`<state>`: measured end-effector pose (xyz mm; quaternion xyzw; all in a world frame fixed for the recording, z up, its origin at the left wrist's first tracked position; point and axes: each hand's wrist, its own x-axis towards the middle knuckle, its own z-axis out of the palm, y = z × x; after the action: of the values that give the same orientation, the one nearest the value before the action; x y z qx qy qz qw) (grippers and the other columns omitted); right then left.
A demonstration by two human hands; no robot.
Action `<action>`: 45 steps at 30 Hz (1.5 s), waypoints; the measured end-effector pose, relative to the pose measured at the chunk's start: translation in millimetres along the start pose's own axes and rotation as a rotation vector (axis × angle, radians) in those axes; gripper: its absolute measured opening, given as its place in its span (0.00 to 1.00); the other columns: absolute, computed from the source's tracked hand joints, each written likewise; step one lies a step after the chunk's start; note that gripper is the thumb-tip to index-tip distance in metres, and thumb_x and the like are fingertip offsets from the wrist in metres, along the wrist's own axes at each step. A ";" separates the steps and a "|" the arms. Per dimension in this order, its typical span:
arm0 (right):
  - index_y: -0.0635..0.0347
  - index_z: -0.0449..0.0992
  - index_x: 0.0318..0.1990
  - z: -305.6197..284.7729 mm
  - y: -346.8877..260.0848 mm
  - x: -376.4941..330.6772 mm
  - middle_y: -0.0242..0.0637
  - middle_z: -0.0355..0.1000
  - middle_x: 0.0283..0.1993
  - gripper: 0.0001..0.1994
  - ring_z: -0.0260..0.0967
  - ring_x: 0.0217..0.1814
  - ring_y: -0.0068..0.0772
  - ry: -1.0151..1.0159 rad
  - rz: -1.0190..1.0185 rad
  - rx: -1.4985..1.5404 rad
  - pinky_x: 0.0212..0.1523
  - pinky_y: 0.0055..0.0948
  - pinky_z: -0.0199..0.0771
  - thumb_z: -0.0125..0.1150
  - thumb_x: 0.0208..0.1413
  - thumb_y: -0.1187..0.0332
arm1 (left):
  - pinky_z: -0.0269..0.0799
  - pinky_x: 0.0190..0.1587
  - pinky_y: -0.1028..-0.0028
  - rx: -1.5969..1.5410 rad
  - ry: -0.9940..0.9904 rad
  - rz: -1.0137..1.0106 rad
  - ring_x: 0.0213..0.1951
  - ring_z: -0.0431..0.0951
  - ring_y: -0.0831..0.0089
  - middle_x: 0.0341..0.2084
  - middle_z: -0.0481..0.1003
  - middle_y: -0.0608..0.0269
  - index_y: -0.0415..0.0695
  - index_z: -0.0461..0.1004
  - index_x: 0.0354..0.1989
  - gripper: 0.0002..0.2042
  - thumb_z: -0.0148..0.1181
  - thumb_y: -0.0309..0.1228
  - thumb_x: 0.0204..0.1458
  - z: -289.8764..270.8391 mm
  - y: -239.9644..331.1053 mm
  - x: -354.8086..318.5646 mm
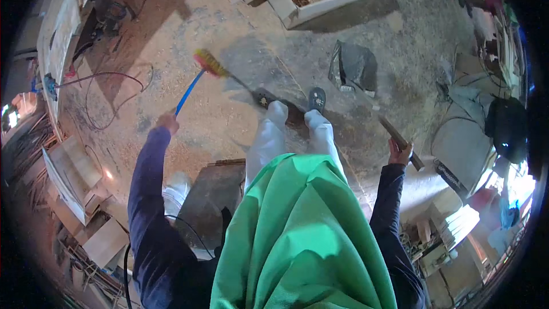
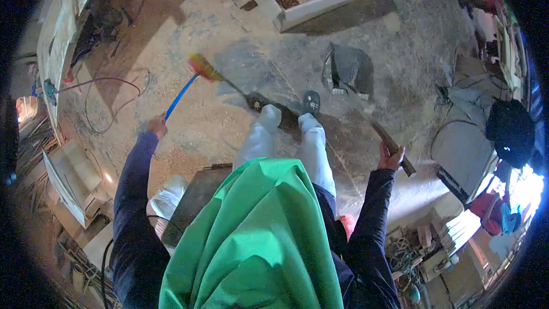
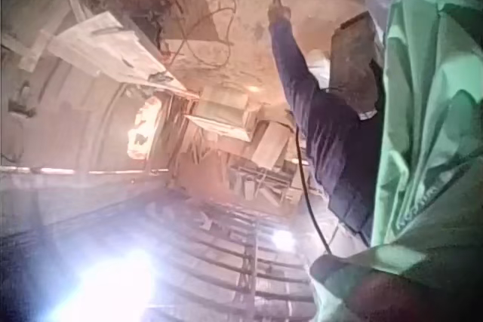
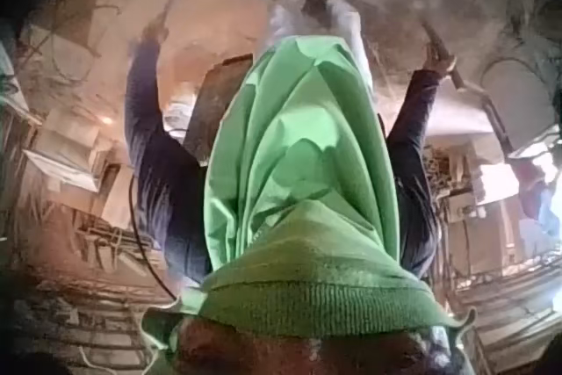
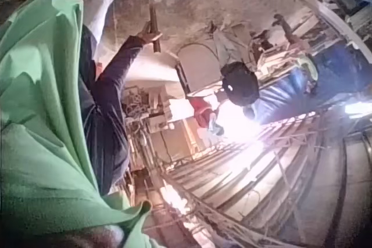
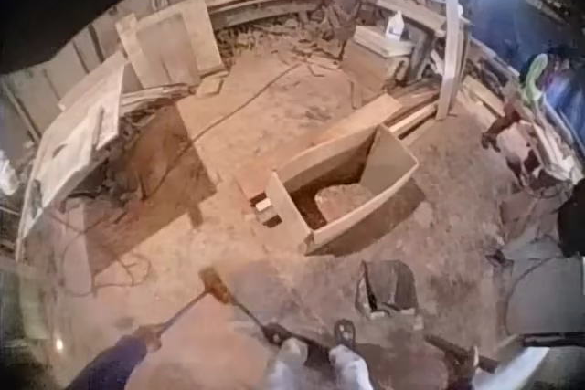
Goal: Sweep sawdust and wood scraps into a dustpan and empty it into a bin.
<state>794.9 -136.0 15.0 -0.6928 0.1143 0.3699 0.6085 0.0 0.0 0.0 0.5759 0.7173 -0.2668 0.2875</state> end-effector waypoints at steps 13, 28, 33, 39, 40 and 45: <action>0.65 0.64 0.38 44.4 14.4 -51.3 0.46 0.69 0.36 0.20 0.69 0.36 0.45 -0.030 -0.015 -0.120 0.40 0.41 0.73 0.46 0.53 0.52 | 0.67 0.34 0.60 -0.090 -0.032 0.583 0.32 0.72 0.53 0.31 0.71 0.47 0.51 0.60 0.53 0.20 0.41 0.28 0.49 -97.7 83.8 3.5; 0.62 0.64 0.40 49.7 25.5 -92.7 0.44 0.69 0.38 0.19 0.69 0.37 0.42 -0.032 -0.078 -0.034 0.43 0.40 0.71 0.49 0.52 0.54 | 0.66 0.43 0.62 0.290 -0.113 0.251 0.41 0.70 0.55 0.38 0.69 0.48 0.49 0.60 0.52 0.22 0.42 0.27 0.44 -83.4 42.6 114.3; 0.61 0.65 0.38 62.1 46.5 -54.8 0.41 0.70 0.35 0.19 0.70 0.34 0.37 -0.019 -0.027 -0.038 0.39 0.34 0.73 0.51 0.50 0.53 | 0.66 0.43 0.61 0.248 -0.062 0.072 0.40 0.71 0.54 0.38 0.70 0.48 0.53 0.61 0.52 0.23 0.43 0.26 0.43 -114.3 11.5 10.6; 0.61 0.62 0.41 53.4 55.8 -39.4 0.43 0.68 0.36 0.19 0.69 0.36 0.42 -0.091 0.071 -0.064 0.37 0.38 0.74 0.49 0.52 0.54 | 0.64 0.46 0.68 -0.206 0.033 0.380 0.43 0.69 0.55 0.41 0.68 0.46 0.48 0.63 0.51 0.19 0.42 0.28 0.47 -122.4 13.9 -28.0; 0.61 0.62 0.41 58.6 55.0 -43.3 0.43 0.68 0.36 0.19 0.69 0.36 0.42 -0.058 0.088 -0.084 0.37 0.37 0.74 0.50 0.51 0.54 | 0.63 0.47 0.69 -0.288 0.073 0.483 0.44 0.69 0.55 0.43 0.67 0.46 0.48 0.63 0.51 0.19 0.41 0.29 0.49 -108.4 18.7 -5.9; 0.62 0.64 0.40 76.1 71.0 -76.6 0.42 0.69 0.36 0.18 0.70 0.36 0.40 -0.066 0.050 -0.140 0.37 0.37 0.74 0.51 0.51 0.55 | 0.66 0.42 0.64 0.087 -0.015 0.519 0.39 0.71 0.55 0.35 0.71 0.46 0.51 0.61 0.52 0.21 0.41 0.27 0.46 -99.6 110.6 158.3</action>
<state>669.6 -104.3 12.1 -0.7179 0.0852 0.4147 0.5526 70.8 199.1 -50.7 0.7505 0.5313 -0.2189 0.3266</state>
